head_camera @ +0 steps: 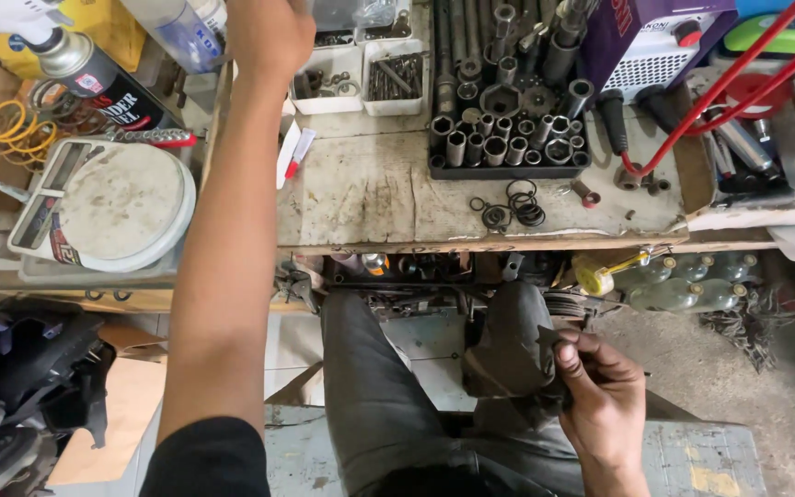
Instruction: Inspecting and cleaning small mechanical parts and rubber O-rings at a workbench.
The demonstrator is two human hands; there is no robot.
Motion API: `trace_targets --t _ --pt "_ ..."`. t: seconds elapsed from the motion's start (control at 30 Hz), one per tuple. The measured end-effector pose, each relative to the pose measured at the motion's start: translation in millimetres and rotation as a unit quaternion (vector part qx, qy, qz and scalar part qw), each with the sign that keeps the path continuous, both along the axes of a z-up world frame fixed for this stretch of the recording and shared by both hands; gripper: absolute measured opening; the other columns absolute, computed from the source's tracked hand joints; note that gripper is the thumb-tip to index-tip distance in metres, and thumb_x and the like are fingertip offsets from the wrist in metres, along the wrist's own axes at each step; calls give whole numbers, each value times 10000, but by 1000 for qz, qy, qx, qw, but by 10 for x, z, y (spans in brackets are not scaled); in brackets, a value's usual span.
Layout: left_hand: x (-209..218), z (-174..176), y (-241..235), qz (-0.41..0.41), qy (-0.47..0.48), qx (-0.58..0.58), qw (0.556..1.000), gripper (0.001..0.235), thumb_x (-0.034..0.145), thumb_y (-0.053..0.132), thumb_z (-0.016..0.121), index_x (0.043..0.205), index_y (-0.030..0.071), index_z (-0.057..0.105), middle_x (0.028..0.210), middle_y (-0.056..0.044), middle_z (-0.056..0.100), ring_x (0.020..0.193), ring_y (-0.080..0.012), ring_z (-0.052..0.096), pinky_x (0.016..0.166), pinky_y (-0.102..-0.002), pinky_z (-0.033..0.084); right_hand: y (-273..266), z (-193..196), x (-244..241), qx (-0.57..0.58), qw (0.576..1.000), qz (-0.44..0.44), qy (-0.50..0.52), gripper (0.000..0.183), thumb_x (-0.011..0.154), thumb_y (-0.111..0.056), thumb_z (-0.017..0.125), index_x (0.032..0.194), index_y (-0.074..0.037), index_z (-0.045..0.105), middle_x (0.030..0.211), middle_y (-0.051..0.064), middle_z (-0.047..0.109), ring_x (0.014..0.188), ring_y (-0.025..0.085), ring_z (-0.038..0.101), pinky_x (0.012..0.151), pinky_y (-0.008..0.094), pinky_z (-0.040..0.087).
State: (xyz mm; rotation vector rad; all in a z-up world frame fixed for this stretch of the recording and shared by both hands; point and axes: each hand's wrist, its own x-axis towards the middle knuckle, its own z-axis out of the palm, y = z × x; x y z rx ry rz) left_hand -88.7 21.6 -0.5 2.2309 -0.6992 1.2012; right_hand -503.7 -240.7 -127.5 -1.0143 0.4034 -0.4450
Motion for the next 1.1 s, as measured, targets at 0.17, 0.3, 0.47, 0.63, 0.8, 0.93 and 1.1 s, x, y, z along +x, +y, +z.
trace_targets --t 0.17,0.3,0.47,0.63,0.8,0.93,1.1 --pt "42 46 -49 4 14 53 998 40 848 -11 738 862 -18 701 759 -149 676 638 -314 594 595 -439 507 -49 22 -9 -25 1000 -7 16 185 951 55 662 1130 79 705 1002 136 742 821 131 658 802 212 521" --pt "79 82 -112 6 21 92 996 59 831 -28 740 885 -24 716 777 -154 686 631 -311 607 584 -428 520 -107 34 -32 -30 999 -14 10 180 952 59 658 1125 82 705 1009 136 731 823 135 654 782 212 520" --pt "136 212 -173 10 20 140 990 104 811 -49 742 914 -31 734 799 -161 699 623 -307 625 571 -414 537 -119 24 -26 -12 1000 -20 13 172 962 57 646 1120 94 706 1035 143 728 842 150 650 812 237 527" --pt "65 262 -136 21 33 189 981 155 791 -70 745 942 -37 753 821 -167 712 615 -303 642 557 -399 554 -125 -3 -45 -16 1000 -17 16 185 958 58 646 1129 93 708 1042 151 733 827 154 653 795 242 529" --pt "-83 338 19 43 43 233 970 207 771 -91 748 971 -43 771 843 -173 726 607 -298 659 544 -385 571 -100 16 -4 -22 999 -16 33 185 958 36 667 1129 94 711 953 123 729 795 125 629 757 214 499" --pt "-344 417 -16 50 38 253 966 238 759 -104 750 988 -47 783 856 -177 734 602 -296 669 536 -376 581 -45 6 33 -45 998 -11 44 190 938 74 658 1113 123 714 1023 172 748 836 174 653 804 254 508" --pt "-1374 55 -62 -19 187 246 951 240 817 -103 669 1054 -99 706 928 -221 729 579 -282 684 518 -345 606 37 21 72 -69 997 19 39 158 941 64 655 1070 125 722 1088 178 743 861 188 642 821 273 504"
